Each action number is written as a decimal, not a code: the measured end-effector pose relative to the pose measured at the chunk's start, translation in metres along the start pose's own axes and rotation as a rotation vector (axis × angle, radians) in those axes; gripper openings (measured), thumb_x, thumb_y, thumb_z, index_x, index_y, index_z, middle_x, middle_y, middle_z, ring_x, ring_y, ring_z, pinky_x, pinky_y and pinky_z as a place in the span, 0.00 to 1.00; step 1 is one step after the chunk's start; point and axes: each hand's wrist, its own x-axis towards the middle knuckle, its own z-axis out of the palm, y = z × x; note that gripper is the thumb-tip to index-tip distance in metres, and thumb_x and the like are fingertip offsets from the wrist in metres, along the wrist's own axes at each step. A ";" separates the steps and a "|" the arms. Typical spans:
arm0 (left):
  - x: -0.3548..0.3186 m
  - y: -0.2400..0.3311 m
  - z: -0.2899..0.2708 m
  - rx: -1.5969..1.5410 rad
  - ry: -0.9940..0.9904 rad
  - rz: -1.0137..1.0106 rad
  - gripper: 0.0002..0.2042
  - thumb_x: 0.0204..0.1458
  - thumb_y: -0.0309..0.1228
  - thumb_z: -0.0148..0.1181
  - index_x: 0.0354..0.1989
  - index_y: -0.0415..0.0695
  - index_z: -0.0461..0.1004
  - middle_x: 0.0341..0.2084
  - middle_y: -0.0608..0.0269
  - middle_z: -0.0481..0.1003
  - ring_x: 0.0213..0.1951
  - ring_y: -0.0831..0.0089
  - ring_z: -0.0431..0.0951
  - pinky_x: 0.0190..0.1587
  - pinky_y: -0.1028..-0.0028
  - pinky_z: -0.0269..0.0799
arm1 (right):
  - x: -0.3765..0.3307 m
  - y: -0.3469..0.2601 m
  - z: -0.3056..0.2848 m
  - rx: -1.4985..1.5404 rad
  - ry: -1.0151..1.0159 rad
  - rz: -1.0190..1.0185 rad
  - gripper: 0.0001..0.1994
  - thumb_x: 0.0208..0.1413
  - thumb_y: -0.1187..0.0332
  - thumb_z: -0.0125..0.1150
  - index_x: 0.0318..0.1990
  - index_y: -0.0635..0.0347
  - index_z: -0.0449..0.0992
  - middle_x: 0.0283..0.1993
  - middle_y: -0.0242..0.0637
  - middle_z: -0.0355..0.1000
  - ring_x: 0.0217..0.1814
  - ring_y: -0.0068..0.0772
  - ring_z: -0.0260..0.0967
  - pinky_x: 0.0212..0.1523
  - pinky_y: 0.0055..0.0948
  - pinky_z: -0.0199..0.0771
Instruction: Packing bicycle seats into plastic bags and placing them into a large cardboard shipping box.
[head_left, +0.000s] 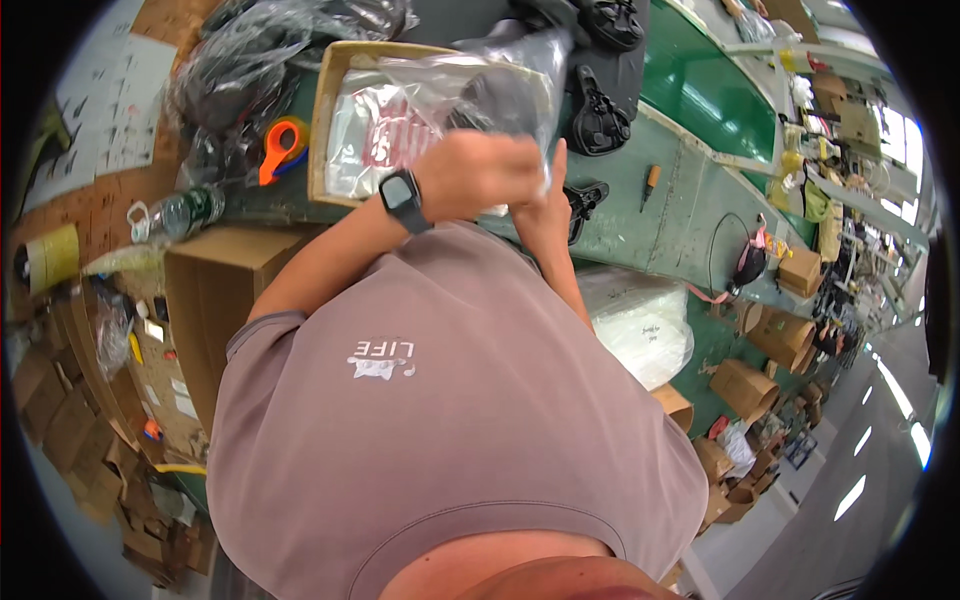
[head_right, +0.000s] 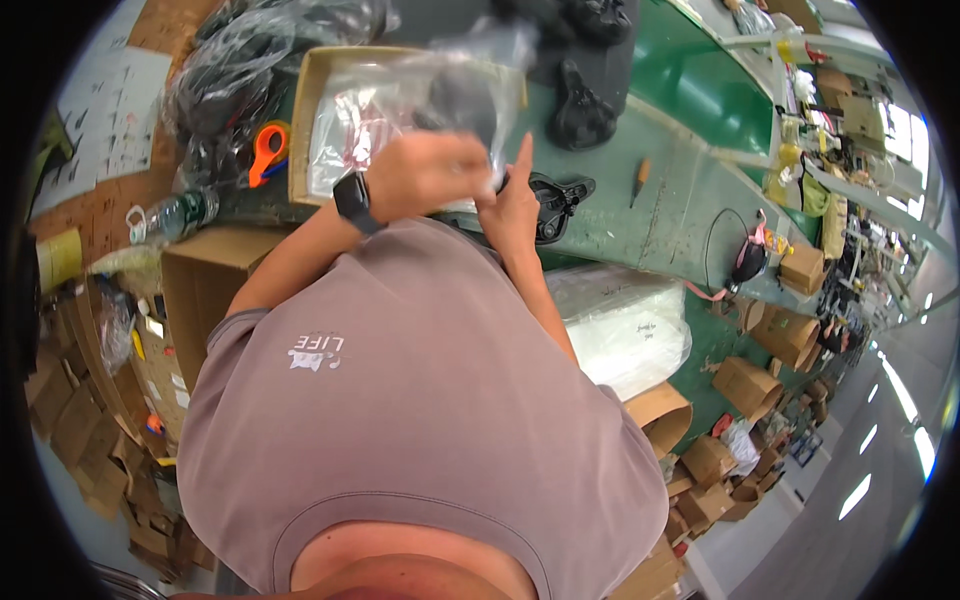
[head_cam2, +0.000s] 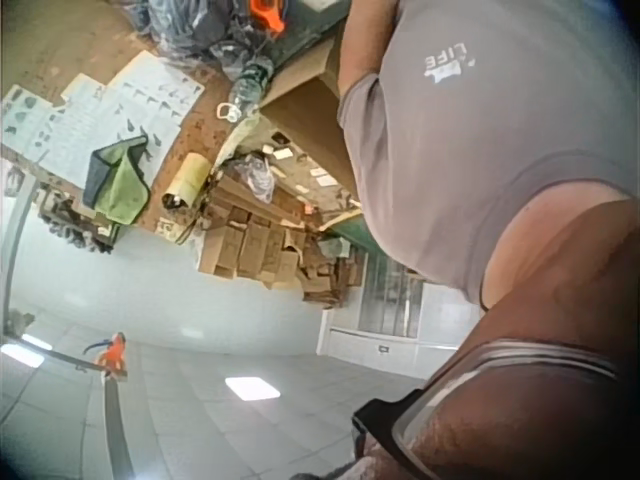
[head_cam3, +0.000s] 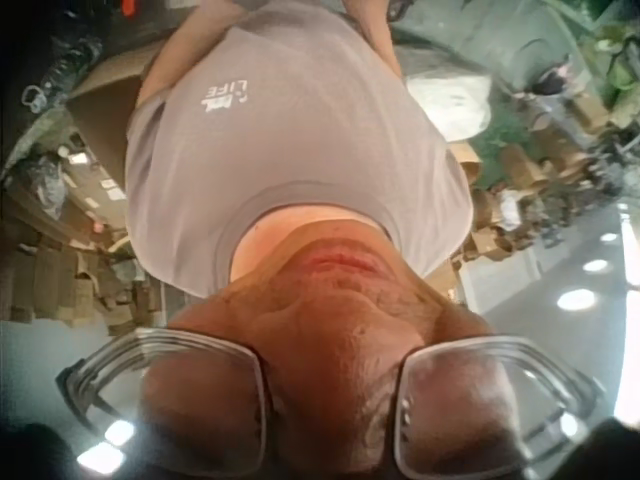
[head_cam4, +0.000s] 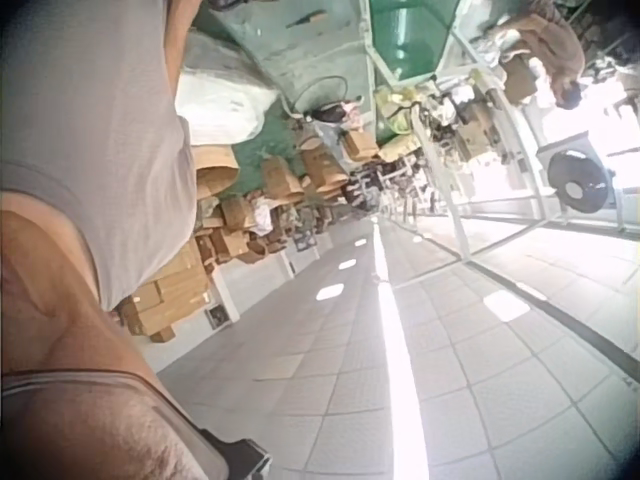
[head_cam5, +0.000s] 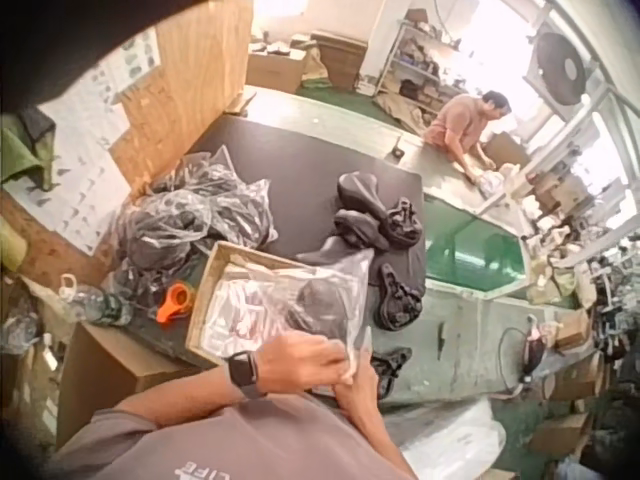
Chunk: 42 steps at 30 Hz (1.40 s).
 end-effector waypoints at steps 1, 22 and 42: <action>0.004 0.001 0.007 0.090 -0.184 0.124 0.09 0.55 0.31 0.73 0.43 0.47 0.85 0.35 0.65 0.79 0.33 0.68 0.82 0.34 0.67 0.81 | 0.010 0.004 -0.005 0.051 -0.024 0.021 0.61 0.54 0.73 0.80 0.87 0.60 0.37 0.54 0.49 0.82 0.51 0.54 0.85 0.49 0.45 0.85; -0.051 -0.183 0.042 0.142 0.492 -0.888 0.11 0.63 0.23 0.65 0.52 0.41 0.84 0.44 0.55 0.86 0.42 0.61 0.86 0.46 0.62 0.81 | 0.152 0.386 -0.031 -0.052 0.211 0.956 0.58 0.42 0.45 0.89 0.73 0.72 0.62 0.61 0.59 0.79 0.63 0.56 0.80 0.60 0.52 0.83; -0.165 -0.117 0.220 -0.685 0.179 -1.555 0.14 0.72 0.38 0.55 0.47 0.40 0.80 0.35 0.59 0.82 0.36 0.68 0.85 0.39 0.66 0.83 | -0.070 0.213 0.025 0.169 0.085 0.656 0.56 0.50 0.66 0.81 0.84 0.61 0.49 0.52 0.52 0.80 0.45 0.65 0.83 0.52 0.56 0.84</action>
